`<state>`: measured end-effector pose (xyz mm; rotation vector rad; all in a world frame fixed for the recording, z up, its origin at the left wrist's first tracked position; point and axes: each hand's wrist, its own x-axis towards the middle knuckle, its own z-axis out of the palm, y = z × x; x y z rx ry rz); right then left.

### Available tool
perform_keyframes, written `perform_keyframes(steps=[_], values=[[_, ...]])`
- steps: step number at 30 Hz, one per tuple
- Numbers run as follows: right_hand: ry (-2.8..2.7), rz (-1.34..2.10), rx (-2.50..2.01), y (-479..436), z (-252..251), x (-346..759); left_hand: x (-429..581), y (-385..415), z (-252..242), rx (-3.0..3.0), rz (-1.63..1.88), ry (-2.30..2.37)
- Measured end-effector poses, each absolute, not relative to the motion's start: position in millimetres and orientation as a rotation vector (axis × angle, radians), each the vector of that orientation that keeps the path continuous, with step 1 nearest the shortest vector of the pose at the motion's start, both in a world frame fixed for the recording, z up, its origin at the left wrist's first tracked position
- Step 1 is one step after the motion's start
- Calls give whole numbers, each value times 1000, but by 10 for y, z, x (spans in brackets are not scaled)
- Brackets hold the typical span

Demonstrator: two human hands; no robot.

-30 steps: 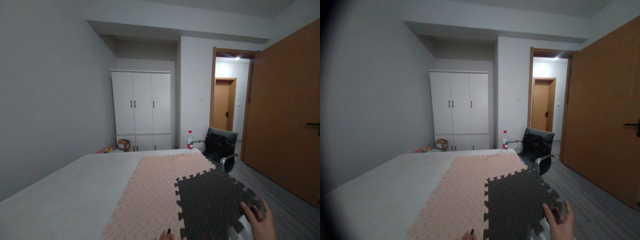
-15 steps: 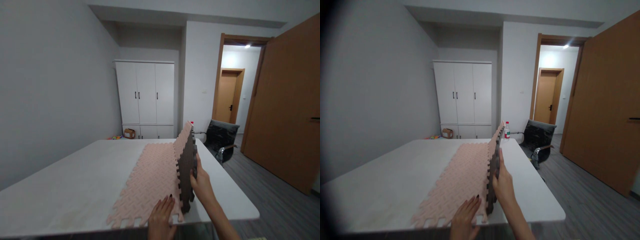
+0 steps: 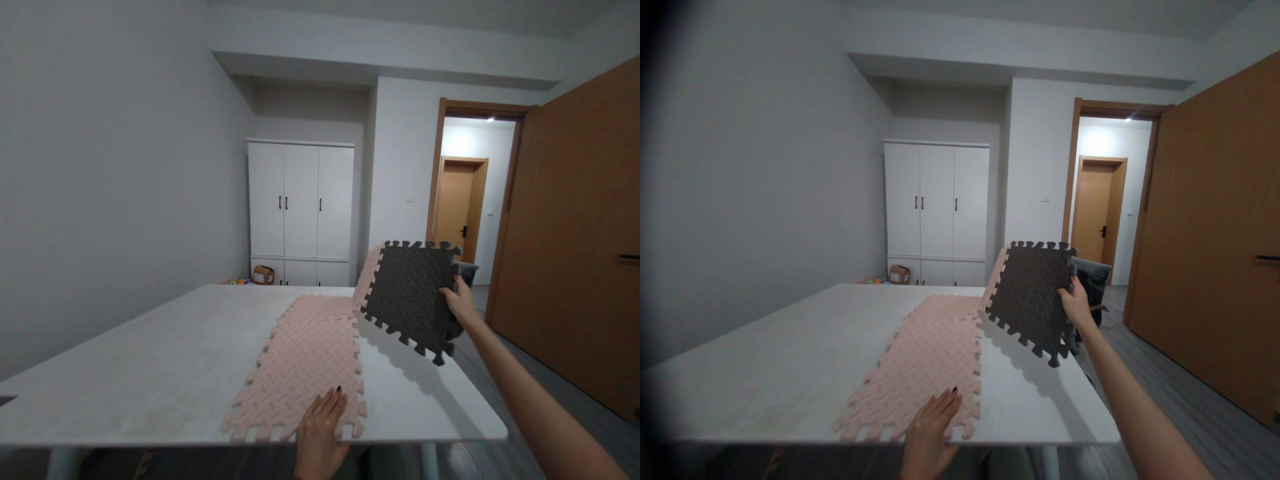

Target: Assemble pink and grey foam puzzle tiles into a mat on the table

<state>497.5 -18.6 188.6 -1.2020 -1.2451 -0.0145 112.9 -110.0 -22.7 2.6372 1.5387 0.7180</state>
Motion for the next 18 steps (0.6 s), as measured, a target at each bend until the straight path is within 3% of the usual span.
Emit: perform_keyframes(steps=[10, 18], values=[[-1302, 1, -1138, -89, 2857, 5326, 1138, -1027, -331, 2544, 832, 1557], [-1242, -71, -1135, -724, 3771, 5289, 1088, -1011, -312, 2562, 745, 1542]])
